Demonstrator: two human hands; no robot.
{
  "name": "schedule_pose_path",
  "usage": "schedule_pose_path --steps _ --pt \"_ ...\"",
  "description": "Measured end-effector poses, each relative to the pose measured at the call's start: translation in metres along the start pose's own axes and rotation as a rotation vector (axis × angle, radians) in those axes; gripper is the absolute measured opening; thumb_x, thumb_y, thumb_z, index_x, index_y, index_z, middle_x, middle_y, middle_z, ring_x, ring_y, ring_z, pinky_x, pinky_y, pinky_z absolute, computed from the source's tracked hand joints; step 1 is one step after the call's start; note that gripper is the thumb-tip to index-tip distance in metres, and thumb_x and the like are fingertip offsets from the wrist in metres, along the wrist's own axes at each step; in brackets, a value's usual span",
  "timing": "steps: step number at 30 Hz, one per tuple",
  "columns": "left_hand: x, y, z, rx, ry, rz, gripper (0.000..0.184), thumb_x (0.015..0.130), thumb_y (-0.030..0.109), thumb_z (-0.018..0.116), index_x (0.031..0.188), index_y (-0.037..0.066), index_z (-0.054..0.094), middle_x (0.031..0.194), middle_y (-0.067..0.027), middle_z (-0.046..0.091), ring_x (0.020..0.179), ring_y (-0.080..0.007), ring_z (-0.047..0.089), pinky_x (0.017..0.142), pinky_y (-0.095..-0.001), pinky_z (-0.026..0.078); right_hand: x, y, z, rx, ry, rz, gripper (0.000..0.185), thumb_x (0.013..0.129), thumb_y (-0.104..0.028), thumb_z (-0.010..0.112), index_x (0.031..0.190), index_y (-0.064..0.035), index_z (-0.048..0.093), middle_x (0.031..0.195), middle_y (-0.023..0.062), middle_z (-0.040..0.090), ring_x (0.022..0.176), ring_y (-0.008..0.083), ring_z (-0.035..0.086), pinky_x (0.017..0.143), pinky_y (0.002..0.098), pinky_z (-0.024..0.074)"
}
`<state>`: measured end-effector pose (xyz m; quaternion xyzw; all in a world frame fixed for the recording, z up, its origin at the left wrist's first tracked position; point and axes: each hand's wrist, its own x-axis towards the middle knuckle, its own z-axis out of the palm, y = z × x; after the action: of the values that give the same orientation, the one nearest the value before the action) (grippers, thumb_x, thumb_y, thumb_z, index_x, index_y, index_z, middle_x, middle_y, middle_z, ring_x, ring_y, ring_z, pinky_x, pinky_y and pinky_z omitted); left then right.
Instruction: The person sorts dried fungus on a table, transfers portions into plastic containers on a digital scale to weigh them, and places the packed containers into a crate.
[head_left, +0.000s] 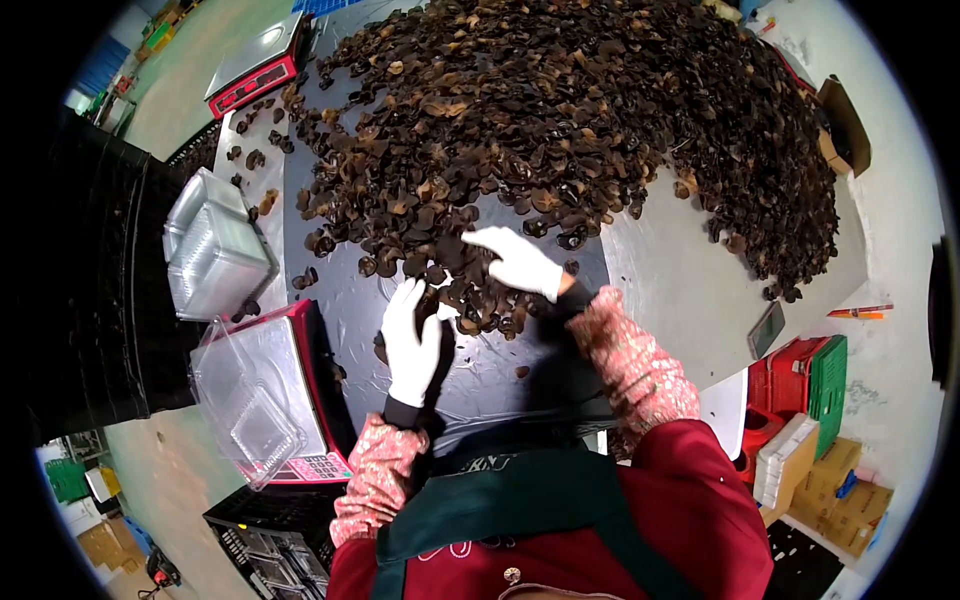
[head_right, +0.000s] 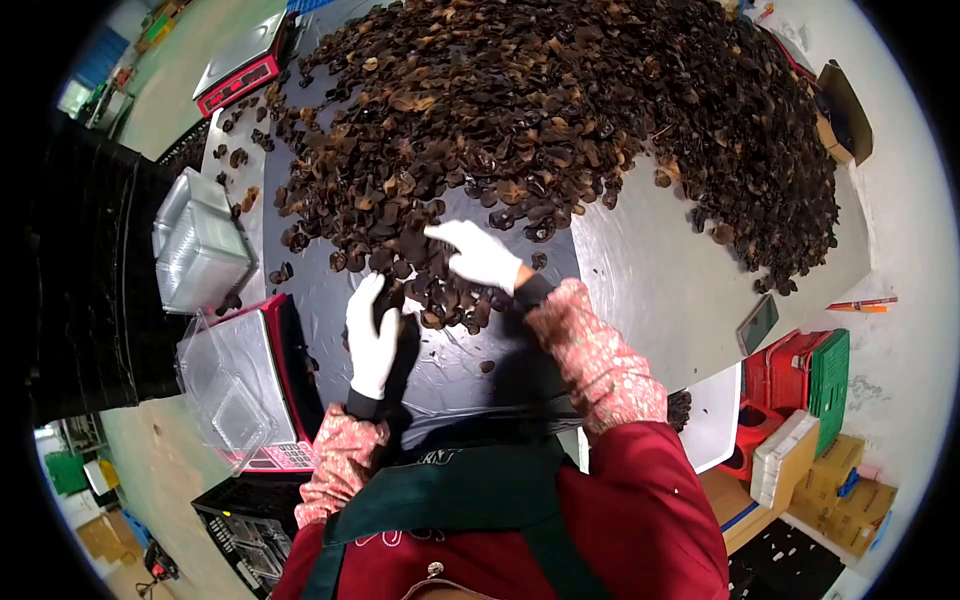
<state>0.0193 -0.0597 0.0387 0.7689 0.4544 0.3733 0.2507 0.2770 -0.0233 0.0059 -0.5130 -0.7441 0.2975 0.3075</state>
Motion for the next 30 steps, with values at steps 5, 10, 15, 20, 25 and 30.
schedule_pose_path --steps 5,10,15,20,25,30 --pt "0.004 0.015 0.028 0.307 -0.309 0.173 0.05 0.078 0.031 0.075 0.124 0.014 0.064 0.151 -0.0195 0.037 0.14 -0.0448 0.029 0.116 -0.0572 0.018 -0.049 -0.035 -0.023 0.423 0.131 0.246 0.051 0.086 -0.01 0.057 0.136 -0.0068 0.053 0.135 0.0166 0.055 0.121 0.0283 0.056 0.103 0.0371 0.0447" --pt "-0.011 0.011 0.022 0.344 -0.256 0.16 0.025 0.077 0.022 0.074 0.095 0.006 0.066 0.139 -0.0181 0.05 0.137 -0.0426 0.034 0.114 -0.0565 0.023 -0.094 -0.008 -0.039 -0.565 0.334 0.017 0.03 0.084 -0.008 0.063 0.113 -0.0106 0.07 0.119 0.0072 0.068 0.108 0.0261 0.062 0.085 0.0356 0.0503" --pt "-0.032 0.011 -0.007 0.411 -0.192 0.134 0.038 0.076 0.015 0.071 0.111 0.003 0.059 0.141 -0.0191 0.047 0.138 -0.0417 0.034 0.114 -0.0553 0.024 -0.09 -0.041 -0.024 -0.396 0.371 -0.152 0.02 0.078 -0.015 0.074 0.096 -0.0072 0.072 0.087 0.0067 0.069 0.083 0.0262 0.064 0.073 0.0377 0.0487" --pt "-0.062 0.021 -0.052 0.31 -0.11 0.038 0.052 0.08 0.007 0.067 0.131 0.004 0.054 0.143 -0.0197 0.046 0.134 -0.0406 0.041 0.111 -0.0483 0.032 -0.079 -0.063 0.004 -0.418 0.317 -0.205 0.032 0.081 -0.02 0.07 0.112 -0.0106 0.068 0.095 0.0051 0.064 0.088 0.0234 0.057 0.08 0.0366 0.0426" --pt "-0.129 0.006 -0.088 0.459 -0.032 -0.161 0.041 0.089 0.008 0.062 0.129 0.003 0.056 0.137 -0.018 0.051 0.127 -0.0348 0.048 0.108 -0.0427 0.037 -0.068 -0.054 0.01 -0.306 0.514 -0.262 0.012 0.084 -0.013 0.069 0.095 -0.009 0.072 0.087 0.0064 0.065 0.076 0.025 0.059 0.072 0.0361 0.0455" --pt "-0.163 -0.005 -0.092 0.477 0.044 -0.286 0.041 0.092 0.019 0.063 0.129 0.004 0.056 0.117 -0.0173 0.058 0.107 -0.034 0.059 0.09 -0.0399 0.048 -0.077 -0.064 0.008 -0.068 0.505 0.036 0.016 0.085 -0.023 0.068 0.095 -0.0113 0.071 0.093 0.0076 0.065 0.083 0.0264 0.06 0.076 0.0375 0.0458"
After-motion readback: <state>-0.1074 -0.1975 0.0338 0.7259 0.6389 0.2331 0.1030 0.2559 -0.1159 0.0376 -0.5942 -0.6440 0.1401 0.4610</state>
